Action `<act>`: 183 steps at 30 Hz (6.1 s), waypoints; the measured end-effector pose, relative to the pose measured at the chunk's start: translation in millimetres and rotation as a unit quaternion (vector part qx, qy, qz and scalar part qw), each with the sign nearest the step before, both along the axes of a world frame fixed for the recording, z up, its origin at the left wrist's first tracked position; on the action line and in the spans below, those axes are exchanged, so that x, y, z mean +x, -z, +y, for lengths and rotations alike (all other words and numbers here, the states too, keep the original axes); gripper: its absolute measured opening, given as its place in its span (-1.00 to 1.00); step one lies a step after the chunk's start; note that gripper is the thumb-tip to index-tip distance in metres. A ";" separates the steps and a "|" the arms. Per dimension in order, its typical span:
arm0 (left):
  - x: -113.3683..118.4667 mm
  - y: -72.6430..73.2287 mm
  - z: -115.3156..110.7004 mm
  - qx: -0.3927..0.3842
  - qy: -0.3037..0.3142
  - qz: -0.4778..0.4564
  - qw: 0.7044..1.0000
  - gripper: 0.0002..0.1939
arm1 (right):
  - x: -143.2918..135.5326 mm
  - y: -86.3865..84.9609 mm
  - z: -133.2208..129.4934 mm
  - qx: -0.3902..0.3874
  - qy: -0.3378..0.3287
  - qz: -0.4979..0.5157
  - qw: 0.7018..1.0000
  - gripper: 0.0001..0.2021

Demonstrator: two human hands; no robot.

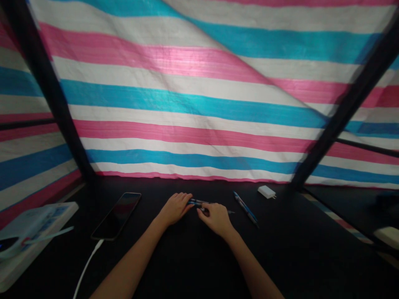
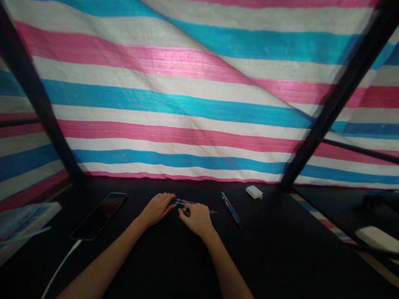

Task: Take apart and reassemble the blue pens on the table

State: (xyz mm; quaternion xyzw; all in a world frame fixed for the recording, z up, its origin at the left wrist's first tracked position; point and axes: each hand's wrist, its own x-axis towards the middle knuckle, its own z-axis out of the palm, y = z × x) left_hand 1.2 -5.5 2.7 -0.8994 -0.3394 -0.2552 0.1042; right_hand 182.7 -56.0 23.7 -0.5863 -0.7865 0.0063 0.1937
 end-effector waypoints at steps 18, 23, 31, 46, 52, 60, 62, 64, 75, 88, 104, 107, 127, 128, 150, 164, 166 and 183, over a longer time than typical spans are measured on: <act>-1.0 -0.6 1.0 -0.001 -0.016 0.004 1.000 -0.78 | 8.5 27.1 5.3 0.016 -0.135 0.013 0.991 -0.46; -0.5 0.2 1.7 0.005 -0.018 0.003 1.000 -0.81 | 7.4 18.6 4.0 0.014 -0.158 0.061 0.985 -0.36; 0.0 -0.4 1.6 0.014 -0.020 0.002 1.000 -0.83 | 13.8 12.8 6.2 0.006 -0.082 -0.044 0.996 -0.55; 0.6 -2.8 0.5 0.005 -0.010 -0.003 1.000 -0.83 | 72.2 1.0 8.8 0.135 0.384 -0.134 0.903 -0.73; -0.2 -4.2 -0.4 0.003 -0.013 -0.003 1.000 -0.82 | 78.9 11.7 6.7 0.014 0.391 -0.143 0.909 -0.82; 1.3 -2.9 -0.3 0.003 -0.012 -0.001 1.000 -0.82 | 65.6 10.3 11.8 0.025 0.319 -0.145 0.936 -0.81; 1.9 -2.3 -0.5 0.007 -0.014 -0.003 1.000 -0.81 | 59.8 7.6 13.8 0.029 0.300 -0.132 0.944 -0.79; 2.4 -1.3 -1.0 0.028 -0.010 -0.009 1.000 -0.78 | 53.1 4.4 15.4 0.016 0.251 -0.101 0.963 -0.78; 5.1 -0.9 -2.6 0.092 0.028 0.088 0.991 -0.87 | 8.2 6.3 5.5 -0.028 -0.099 0.181 0.978 -0.79; 1.1 -6.7 -5.6 -0.035 0.003 0.068 0.997 -0.80 | 16.9 -6.8 7.8 -0.130 -0.028 0.147 0.980 -0.69; 4.0 -8.9 -13.3 -0.015 -0.001 0.079 0.997 -0.75 | 28.6 3.1 14.4 -0.233 -0.158 0.251 0.926 -0.64; 4.1 -8.1 -12.1 -0.031 -0.013 0.076 0.997 -0.71 | 26.5 1.6 13.0 -0.148 -0.124 0.216 0.957 -0.69; -5.0 -13.3 -8.7 -0.053 -0.023 0.081 0.995 -0.72 | 24.3 6.5 15.5 -0.167 -0.106 0.289 0.937 -0.64; -4.8 -13.4 -8.9 -0.054 -0.020 0.082 0.995 -0.72 | 25.4 7.6 16.3 -0.176 -0.103 0.294 0.934 -0.66; -0.2 -11.9 -8.7 -0.045 0.002 0.060 0.997 -0.70 | 25.8 5.9 16.6 -0.161 -0.133 0.351 0.913 -0.70; 0.0 -12.4 -9.7 -0.042 -0.002 0.055 0.998 -0.73 | 25.3 6.1 16.3 -0.155 -0.115 0.360 0.913 -0.67; 0.2 -11.8 -9.1 -0.045 0.002 0.058 0.997 -0.72 | 23.8 5.9 15.8 -0.182 -0.116 0.352 0.911 -0.67; 2.4 -8.6 -7.8 -0.027 0.014 0.096 0.995 -0.74 | 23.6 11.1 16.3 -0.117 -0.121 0.292 0.941 -0.70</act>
